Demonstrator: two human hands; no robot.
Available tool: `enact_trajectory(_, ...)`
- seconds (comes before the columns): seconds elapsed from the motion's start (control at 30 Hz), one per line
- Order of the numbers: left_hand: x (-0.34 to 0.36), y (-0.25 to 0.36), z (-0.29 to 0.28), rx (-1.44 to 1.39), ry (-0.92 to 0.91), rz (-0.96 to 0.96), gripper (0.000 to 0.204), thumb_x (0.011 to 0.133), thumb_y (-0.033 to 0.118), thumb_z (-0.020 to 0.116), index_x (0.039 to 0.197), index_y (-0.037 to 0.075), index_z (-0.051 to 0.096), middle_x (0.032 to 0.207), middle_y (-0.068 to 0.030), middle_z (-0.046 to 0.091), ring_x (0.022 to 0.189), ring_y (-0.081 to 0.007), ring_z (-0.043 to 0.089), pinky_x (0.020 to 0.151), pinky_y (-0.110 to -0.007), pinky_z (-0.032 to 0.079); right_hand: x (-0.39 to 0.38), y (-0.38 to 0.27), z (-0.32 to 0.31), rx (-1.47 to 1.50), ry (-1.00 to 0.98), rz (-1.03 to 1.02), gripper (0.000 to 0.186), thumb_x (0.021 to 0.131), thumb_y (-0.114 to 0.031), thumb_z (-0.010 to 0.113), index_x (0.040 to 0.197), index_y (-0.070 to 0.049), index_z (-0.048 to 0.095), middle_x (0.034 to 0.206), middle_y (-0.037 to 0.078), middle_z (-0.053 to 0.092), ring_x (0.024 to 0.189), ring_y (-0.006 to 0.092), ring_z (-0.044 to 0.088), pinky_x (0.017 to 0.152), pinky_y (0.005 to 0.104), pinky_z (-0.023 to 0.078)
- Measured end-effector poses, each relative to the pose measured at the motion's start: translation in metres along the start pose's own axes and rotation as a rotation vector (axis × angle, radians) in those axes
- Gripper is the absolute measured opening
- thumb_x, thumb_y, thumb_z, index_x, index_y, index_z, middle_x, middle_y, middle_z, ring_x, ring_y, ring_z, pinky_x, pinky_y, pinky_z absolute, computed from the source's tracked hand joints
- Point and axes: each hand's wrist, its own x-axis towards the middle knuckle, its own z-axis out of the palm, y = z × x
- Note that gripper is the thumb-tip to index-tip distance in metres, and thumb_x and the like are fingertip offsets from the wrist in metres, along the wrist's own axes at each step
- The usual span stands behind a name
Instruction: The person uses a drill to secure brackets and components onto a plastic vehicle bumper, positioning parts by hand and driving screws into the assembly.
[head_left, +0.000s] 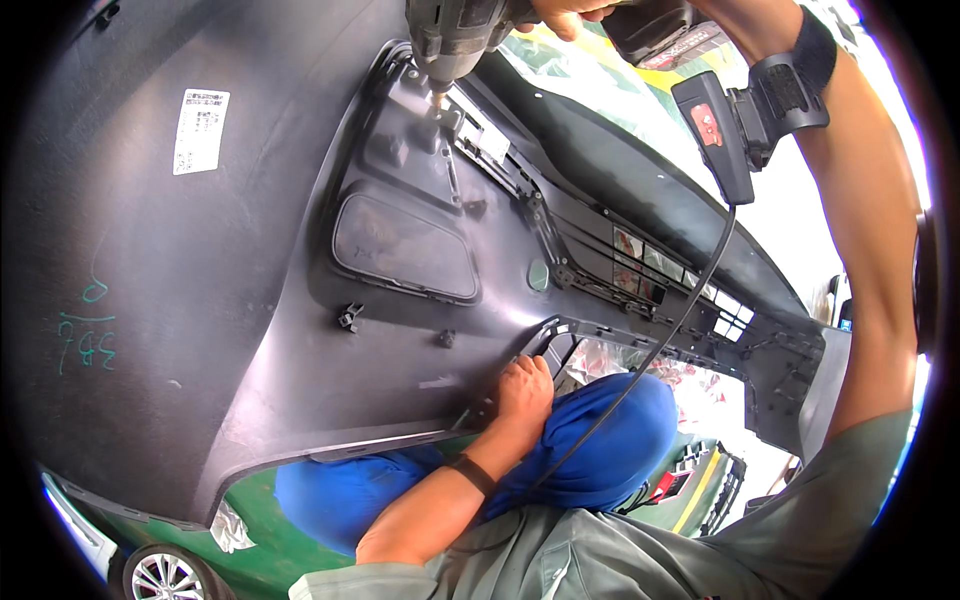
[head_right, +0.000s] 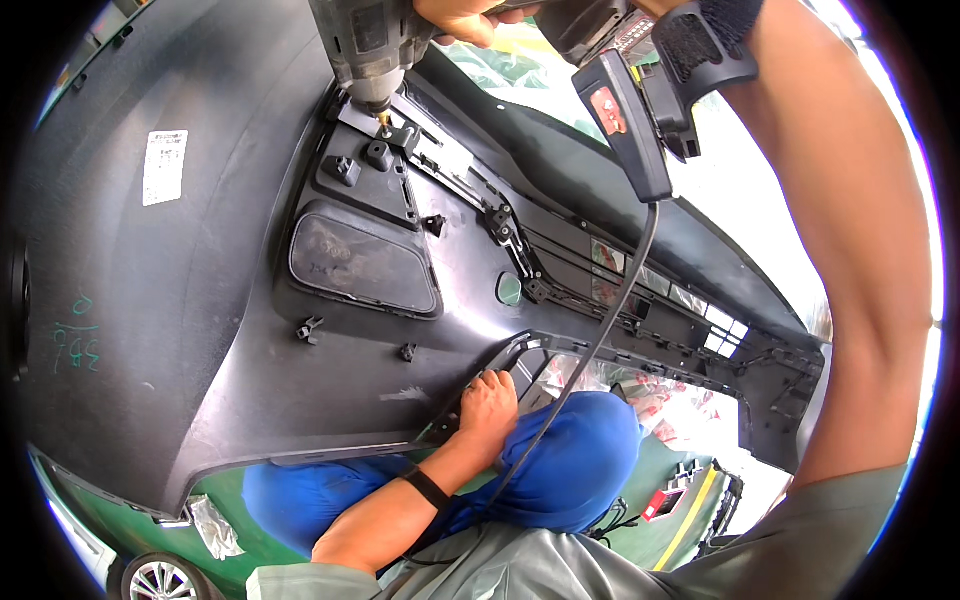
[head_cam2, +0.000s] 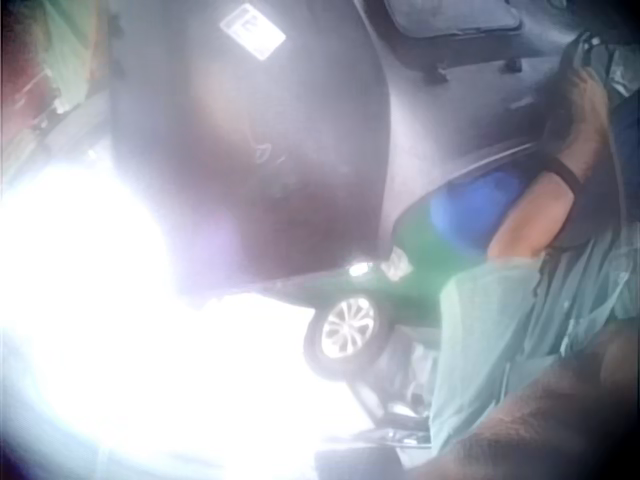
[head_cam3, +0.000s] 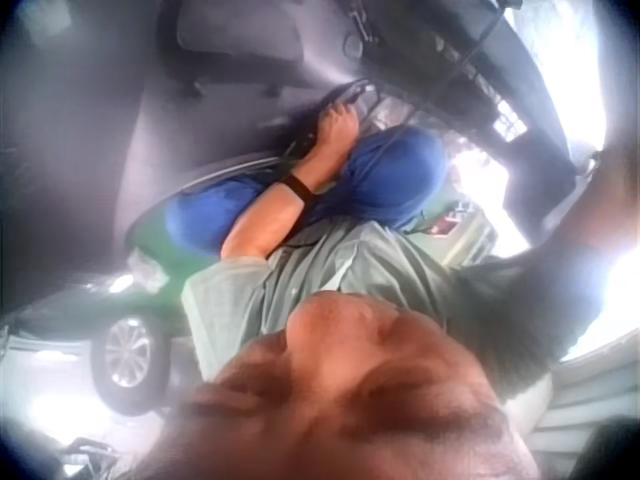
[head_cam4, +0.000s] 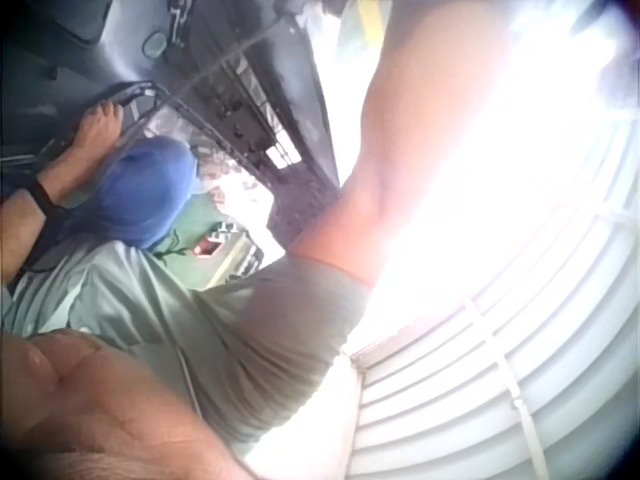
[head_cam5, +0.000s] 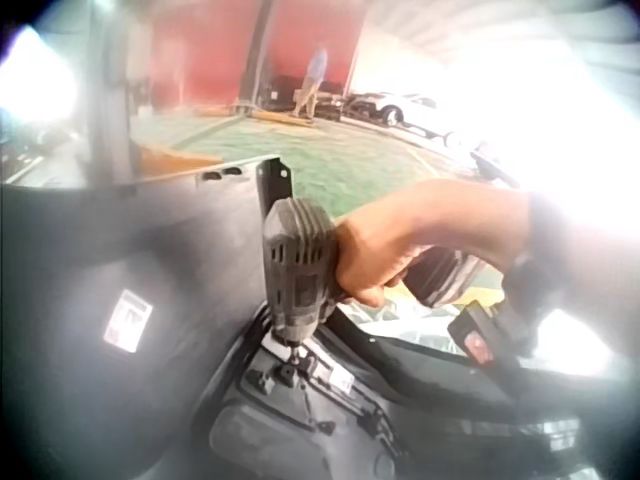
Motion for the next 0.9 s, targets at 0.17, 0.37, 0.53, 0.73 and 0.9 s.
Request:
enact_trajectory(0.17, 0.001, 0.001, -0.002, -0.011, -0.008, -0.005, 0.022, 0.081, 0.014, 0.066, 0.097, 0.005, 0.054, 0.096, -0.0146, 0.062, 0.09, -0.0265, 0.067, 0.074, -0.034, 0.059, -0.011, 0.013, 0.002, 0.116, -0.054, -0.029, 0.013, 0.07, -0.012, 0.064, 0.076, -0.005, 0.072, 0.069, 0.009, 0.064, 0.064, 0.0181, 0.06, 0.055, 0.0358, 0.045)
enact_trajectory(0.37, 0.0, -0.002, 0.0, -0.016, -0.062, -0.013, 0.042, 0.077, 0.027, 0.078, 0.102, 0.003, 0.054, 0.102, -0.0156, 0.062, 0.096, -0.0274, 0.067, 0.078, -0.035, 0.058, -0.006, 0.018, 0.019, 0.094, 0.01, -0.033, 0.016, 0.07, -0.012, 0.061, 0.078, -0.006, 0.074, 0.069, 0.009, 0.065, 0.066, 0.0192, 0.061, 0.059, 0.036, 0.046)
enact_trajectory(0.53, 0.002, 0.0, -0.005, 0.013, -0.101, -0.005, 0.051, 0.076, 0.033, 0.081, 0.105, 0.003, 0.054, 0.104, -0.0158, 0.062, 0.101, -0.0278, 0.066, 0.082, -0.036, 0.058, -0.021, 0.014, 0.018, 0.108, 0.057, -0.019, 0.014, 0.07, -0.014, 0.06, 0.07, -0.007, 0.073, 0.066, 0.009, 0.064, 0.063, 0.0204, 0.062, 0.056, 0.0359, 0.046)
enact_trajectory(0.73, 0.005, -0.002, -0.003, 0.035, -0.114, -0.027, 0.051, 0.076, 0.035, 0.081, 0.106, 0.003, 0.054, 0.106, -0.016, 0.062, 0.103, -0.0278, 0.066, 0.084, -0.035, 0.057, -0.01, 0.02, 0.022, 0.159, 0.043, -0.075, 0.013, 0.07, -0.016, 0.063, 0.068, -0.006, 0.072, 0.059, 0.009, 0.06, 0.054, 0.0204, 0.058, 0.051, 0.036, 0.044)
enact_trajectory(0.9, 0.002, -0.008, -0.004, 0.018, -0.092, -0.038, 0.05, 0.076, 0.034, 0.08, 0.106, 0.003, 0.055, 0.106, -0.0156, 0.063, 0.103, -0.0271, 0.065, 0.084, -0.034, 0.057, -0.029, 0.041, 0.056, 0.339, 0.269, 0.017, 0.022, 0.07, -0.011, 0.071, 0.088, 0.001, 0.068, 0.063, 0.005, 0.061, 0.049, 0.013, 0.053, 0.047, 0.029, 0.041)
